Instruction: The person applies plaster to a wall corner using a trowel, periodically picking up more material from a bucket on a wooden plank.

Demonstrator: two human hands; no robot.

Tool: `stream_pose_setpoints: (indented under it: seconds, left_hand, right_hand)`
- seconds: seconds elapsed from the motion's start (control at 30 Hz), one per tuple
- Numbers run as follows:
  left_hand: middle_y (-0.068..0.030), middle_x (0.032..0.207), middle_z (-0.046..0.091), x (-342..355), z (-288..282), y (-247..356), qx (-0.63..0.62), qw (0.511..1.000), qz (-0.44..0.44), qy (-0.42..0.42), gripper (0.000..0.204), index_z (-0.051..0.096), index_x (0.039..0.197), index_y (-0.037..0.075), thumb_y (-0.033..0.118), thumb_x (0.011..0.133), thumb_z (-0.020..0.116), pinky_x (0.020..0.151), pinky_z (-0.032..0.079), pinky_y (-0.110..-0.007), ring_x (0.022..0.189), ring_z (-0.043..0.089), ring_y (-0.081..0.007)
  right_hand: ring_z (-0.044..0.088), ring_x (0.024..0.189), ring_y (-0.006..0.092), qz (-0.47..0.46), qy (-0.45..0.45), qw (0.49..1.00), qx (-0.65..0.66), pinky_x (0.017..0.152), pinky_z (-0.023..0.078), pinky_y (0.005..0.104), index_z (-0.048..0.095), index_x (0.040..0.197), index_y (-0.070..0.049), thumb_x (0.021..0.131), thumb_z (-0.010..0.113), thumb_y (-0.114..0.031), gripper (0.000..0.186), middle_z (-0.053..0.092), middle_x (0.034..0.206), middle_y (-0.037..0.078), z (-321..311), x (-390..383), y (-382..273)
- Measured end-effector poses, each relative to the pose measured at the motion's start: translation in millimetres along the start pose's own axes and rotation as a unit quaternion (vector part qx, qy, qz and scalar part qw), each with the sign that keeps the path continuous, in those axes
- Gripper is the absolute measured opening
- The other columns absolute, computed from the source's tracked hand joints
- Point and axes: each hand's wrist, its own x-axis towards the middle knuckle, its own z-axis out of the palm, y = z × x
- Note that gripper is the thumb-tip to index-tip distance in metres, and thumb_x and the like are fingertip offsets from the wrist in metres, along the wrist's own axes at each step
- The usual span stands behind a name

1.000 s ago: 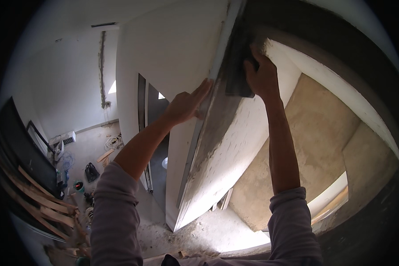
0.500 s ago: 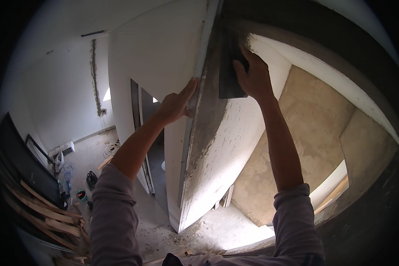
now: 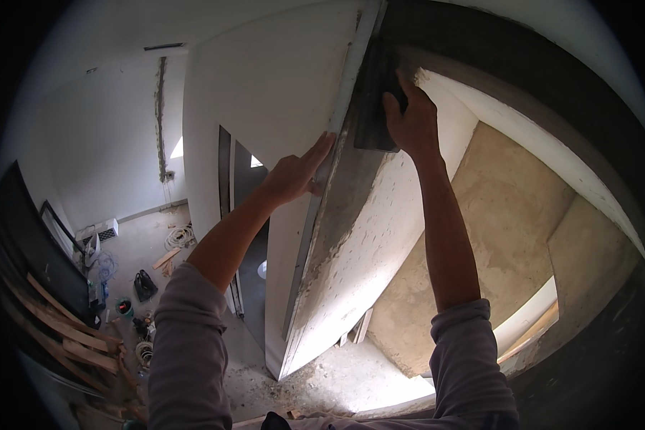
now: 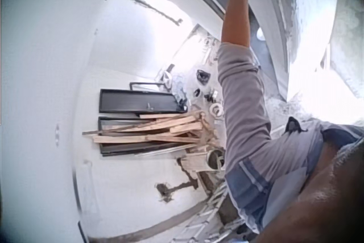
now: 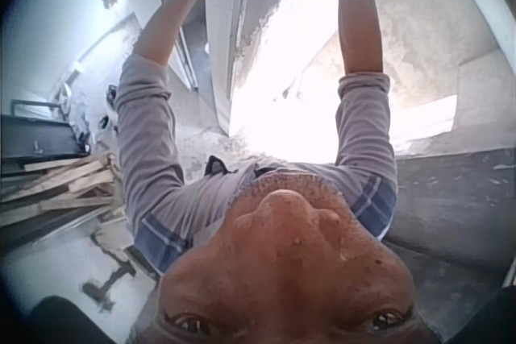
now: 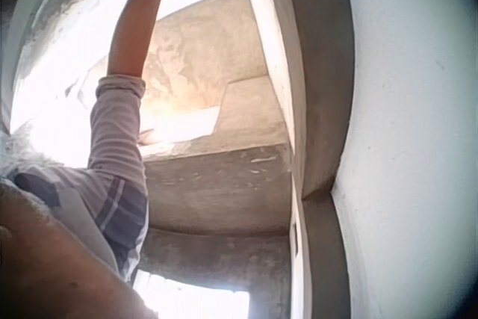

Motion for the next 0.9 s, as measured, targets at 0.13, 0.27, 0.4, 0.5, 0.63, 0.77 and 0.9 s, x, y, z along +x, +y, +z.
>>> stream_pose_setpoints:
  seconds: [0.13, 0.27, 0.4, 0.5, 0.63, 0.77, 0.9]
  left_hand:
    - [-0.0109, 0.165, 0.019, 2, 3, -2, 0.004, 1.000, 0.002, -0.002, 0.103, 0.007, 0.160, 0.018, -0.003, 0.081, 0.070, 0.103, 0.051, -0.045, 0.092, 0.069, -0.0330]
    - [-0.0148, 0.145, 0.036, 7, 10, -12, 0.001, 1.000, 0.017, 0.016, 0.109, 0.007, 0.160, 0.019, 0.004, 0.078, 0.078, 0.094, 0.053, -0.044, 0.090, 0.070, -0.0334]
    - [-0.0234, 0.108, 0.068, 8, 12, -19, 0.018, 0.998, 0.044, 0.037, 0.118, 0.007, 0.161, 0.019, 0.012, 0.074, 0.086, 0.086, 0.053, -0.044, 0.089, 0.070, -0.0345]
    - [-0.0153, 0.146, 0.039, 8, 9, -16, 0.019, 0.999, 0.032, 0.016, 0.114, 0.008, 0.160, 0.015, 0.010, 0.073, 0.083, 0.089, 0.055, -0.044, 0.090, 0.070, -0.0337]
    - [-0.0121, 0.163, 0.027, 11, 12, -8, 0.029, 0.999, 0.035, 0.017, 0.114, 0.008, 0.159, 0.012, 0.008, 0.072, 0.083, 0.092, 0.056, -0.044, 0.090, 0.070, -0.0335]
    - [-0.0144, 0.162, 0.028, 7, 4, -11, 0.049, 0.999, 0.017, 0.013, 0.115, 0.006, 0.159, 0.011, 0.008, 0.073, 0.082, 0.092, 0.055, -0.045, 0.091, 0.071, -0.0341]
    - [-0.0158, 0.162, 0.027, 12, 13, -12, 0.045, 0.998, 0.036, 0.017, 0.116, 0.004, 0.159, 0.012, 0.009, 0.074, 0.082, 0.091, 0.056, -0.046, 0.091, 0.071, -0.0346]
  right_hand:
    - [0.062, 0.115, 0.0428, 0.019, -0.040, 0.999, -0.009, 0.101, 0.048, 0.0461, 0.060, 0.131, 0.002, 0.088, 0.063, -0.018, 0.048, 0.065, 0.119, 0.031, -6, 6, -1]
    - [0.061, 0.116, 0.0429, 0.026, -0.079, 0.997, 0.002, 0.105, 0.046, 0.0458, 0.061, 0.133, -0.002, 0.088, 0.063, -0.022, 0.049, 0.066, 0.118, 0.029, -13, 4, 2]
    - [0.058, 0.120, 0.0418, 0.060, -0.157, 0.986, 0.006, 0.109, 0.044, 0.0459, 0.058, 0.138, -0.007, 0.089, 0.061, -0.022, 0.051, 0.063, 0.126, 0.026, -9, -57, 5]
    - [0.059, 0.117, 0.0417, 0.136, -0.298, 0.945, 0.023, 0.105, 0.045, 0.0474, 0.056, 0.140, -0.009, 0.090, 0.062, -0.020, 0.052, 0.064, 0.117, 0.025, -22, -127, -5]
    - [0.064, 0.106, 0.0422, 0.112, -0.236, 0.964, 0.048, 0.097, 0.049, 0.0471, 0.057, 0.138, -0.007, 0.089, 0.063, -0.018, 0.051, 0.066, 0.105, 0.026, -40, -135, 23]
    - [0.064, 0.107, 0.0432, 0.056, -0.084, 0.995, 0.020, 0.096, 0.050, 0.0469, 0.059, 0.135, -0.004, 0.088, 0.064, -0.018, 0.049, 0.066, 0.107, 0.029, -36, -54, 36]
    - [0.063, 0.110, 0.0432, -0.048, -0.021, 0.999, -0.017, 0.099, 0.049, 0.0464, 0.060, 0.133, -0.003, 0.088, 0.065, -0.020, 0.048, 0.066, 0.113, 0.028, -25, -19, 67]
